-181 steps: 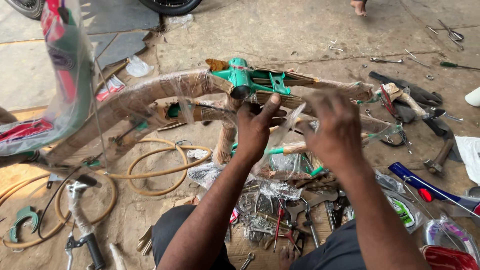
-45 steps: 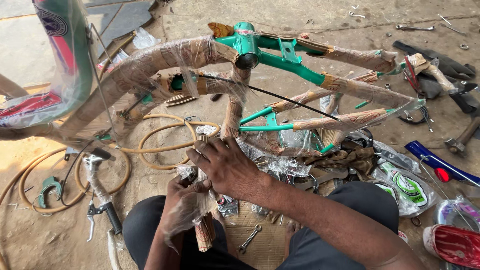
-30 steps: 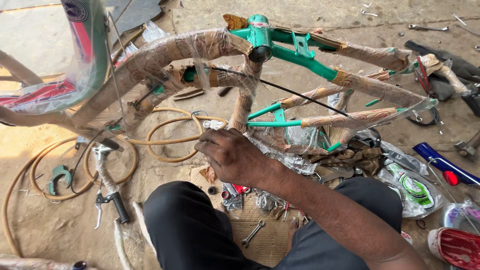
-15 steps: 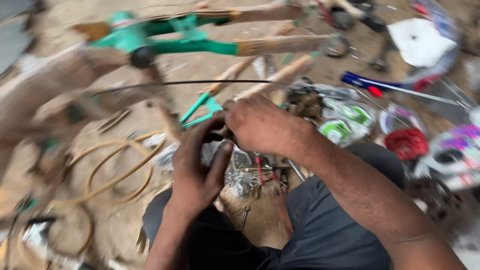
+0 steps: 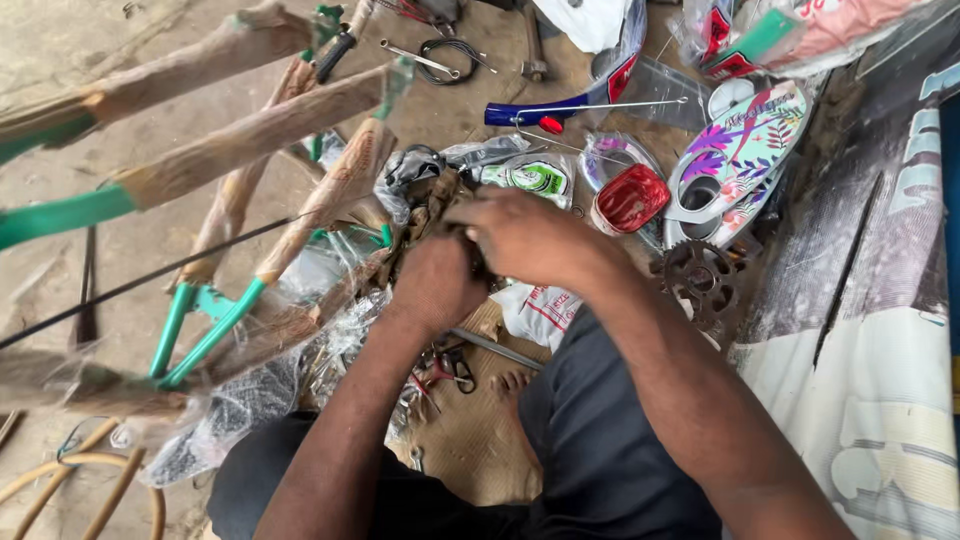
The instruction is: The person assembles a bicycle by attaching the handlebar stem and routing brake cables through the frame. They use a screwdriver to tighten bolts on the handlebar and then thread a cable through the frame's cable guides.
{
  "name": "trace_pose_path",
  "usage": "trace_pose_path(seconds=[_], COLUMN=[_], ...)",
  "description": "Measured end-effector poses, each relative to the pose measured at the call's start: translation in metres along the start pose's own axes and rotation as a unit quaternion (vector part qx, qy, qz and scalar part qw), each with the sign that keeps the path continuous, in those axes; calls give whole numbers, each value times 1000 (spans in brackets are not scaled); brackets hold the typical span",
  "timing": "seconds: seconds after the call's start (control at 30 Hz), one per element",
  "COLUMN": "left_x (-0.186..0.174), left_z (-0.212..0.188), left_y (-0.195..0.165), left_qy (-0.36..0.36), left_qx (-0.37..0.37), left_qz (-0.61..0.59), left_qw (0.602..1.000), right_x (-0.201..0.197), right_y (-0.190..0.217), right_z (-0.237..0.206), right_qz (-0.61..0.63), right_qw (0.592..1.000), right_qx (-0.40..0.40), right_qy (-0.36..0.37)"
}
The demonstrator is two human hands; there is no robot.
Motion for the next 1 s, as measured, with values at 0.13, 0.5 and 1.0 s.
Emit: trace_pose_path(seconds=[0.13, 0.5, 1.0], left_x=[-2, 7, 92], left_z=[6, 10, 96], left_y=[11, 11, 47], left_qy=[-86, -65, 42], left_qx=[31, 14, -73], left_qz=[-77, -78, -142], left_qw=[993, 995, 986], right_x=[-5, -50, -15], right_y=[-21, -111, -618], right_z=[16, -27, -50], right_qz=[53, 225, 85], right_qw=[996, 965, 810], right_qx=[-56, -62, 354], right_qy=[-34, -116, -460])
Point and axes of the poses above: each hand's wrist, its own z-axis towards the middle knuckle, its own x-axis out of the palm, y = z × x, the point moved 3 cm from there along z, towards the middle knuckle, and after that the axes turned 2 degrees about -x, right-handed, at the moved point
